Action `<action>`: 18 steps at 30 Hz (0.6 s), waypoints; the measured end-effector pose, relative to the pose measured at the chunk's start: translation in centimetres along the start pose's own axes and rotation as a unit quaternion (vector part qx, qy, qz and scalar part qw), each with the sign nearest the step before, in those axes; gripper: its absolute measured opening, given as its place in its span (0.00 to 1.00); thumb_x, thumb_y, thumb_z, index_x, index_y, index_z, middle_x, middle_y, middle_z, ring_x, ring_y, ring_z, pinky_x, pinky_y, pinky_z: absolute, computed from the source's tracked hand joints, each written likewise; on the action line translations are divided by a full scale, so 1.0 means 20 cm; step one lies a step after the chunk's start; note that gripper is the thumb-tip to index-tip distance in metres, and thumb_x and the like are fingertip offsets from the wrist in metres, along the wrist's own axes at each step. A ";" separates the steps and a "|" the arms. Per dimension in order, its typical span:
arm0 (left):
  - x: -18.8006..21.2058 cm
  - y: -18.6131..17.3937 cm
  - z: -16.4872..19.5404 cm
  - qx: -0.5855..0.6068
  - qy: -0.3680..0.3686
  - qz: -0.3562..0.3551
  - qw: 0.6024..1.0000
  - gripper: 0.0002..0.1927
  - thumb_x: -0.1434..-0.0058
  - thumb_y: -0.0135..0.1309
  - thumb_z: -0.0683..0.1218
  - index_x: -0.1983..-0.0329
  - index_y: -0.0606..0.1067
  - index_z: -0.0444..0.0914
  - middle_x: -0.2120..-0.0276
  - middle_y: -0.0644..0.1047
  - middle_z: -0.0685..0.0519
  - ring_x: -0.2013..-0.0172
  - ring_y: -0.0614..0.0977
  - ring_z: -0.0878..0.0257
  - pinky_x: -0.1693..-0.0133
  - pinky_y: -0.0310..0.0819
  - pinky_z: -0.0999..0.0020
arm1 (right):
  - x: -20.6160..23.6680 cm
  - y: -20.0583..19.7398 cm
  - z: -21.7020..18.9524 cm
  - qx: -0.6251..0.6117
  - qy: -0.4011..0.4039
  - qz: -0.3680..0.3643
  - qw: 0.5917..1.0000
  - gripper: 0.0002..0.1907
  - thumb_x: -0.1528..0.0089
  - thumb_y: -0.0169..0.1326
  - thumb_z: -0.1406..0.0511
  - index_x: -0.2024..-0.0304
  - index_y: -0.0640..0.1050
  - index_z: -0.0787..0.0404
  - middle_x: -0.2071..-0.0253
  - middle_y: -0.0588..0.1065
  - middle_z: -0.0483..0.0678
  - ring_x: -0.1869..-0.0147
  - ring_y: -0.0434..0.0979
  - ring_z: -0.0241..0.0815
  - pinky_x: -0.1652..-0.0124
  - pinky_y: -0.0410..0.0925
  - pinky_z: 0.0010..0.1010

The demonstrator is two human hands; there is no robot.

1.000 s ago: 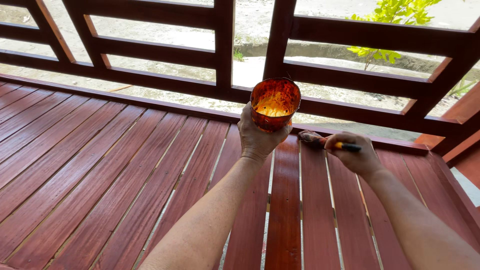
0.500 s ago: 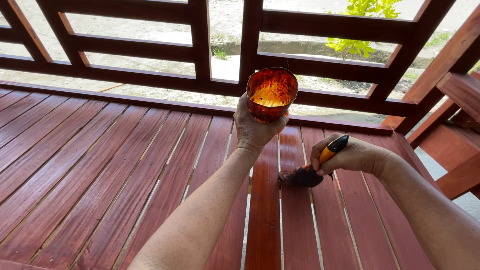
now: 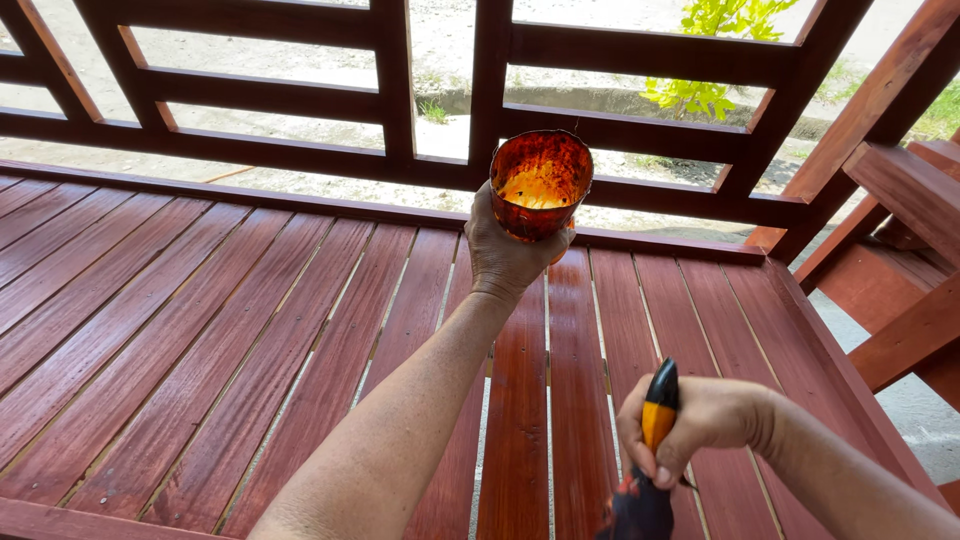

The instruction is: The person applies reddish-brown wood stain to a slatted wooden bench, holding a stained can in one hand and brushing the stain onto the bench seat and edges with the other. They work across the slats, coat the front rail, and continue onto an adjacent bench armrest and backrest.

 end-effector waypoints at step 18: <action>-0.01 -0.02 -0.01 -0.018 -0.005 0.012 1.000 0.50 0.63 0.76 0.53 0.38 0.62 0.43 0.44 0.73 0.49 0.43 0.78 0.56 0.41 0.78 0.60 | -0.09 -0.13 0.26 -0.134 0.024 0.009 0.991 0.08 0.53 0.67 0.75 0.72 0.80 0.67 0.74 0.78 0.51 0.73 0.77 0.40 0.73 0.72 0.30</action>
Point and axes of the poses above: each hand's wrist, its own x-axis away from the middle knuckle, its own y-axis out of the palm, z = x × y, the point moved 9 cm from there along -x, towards the middle knuckle
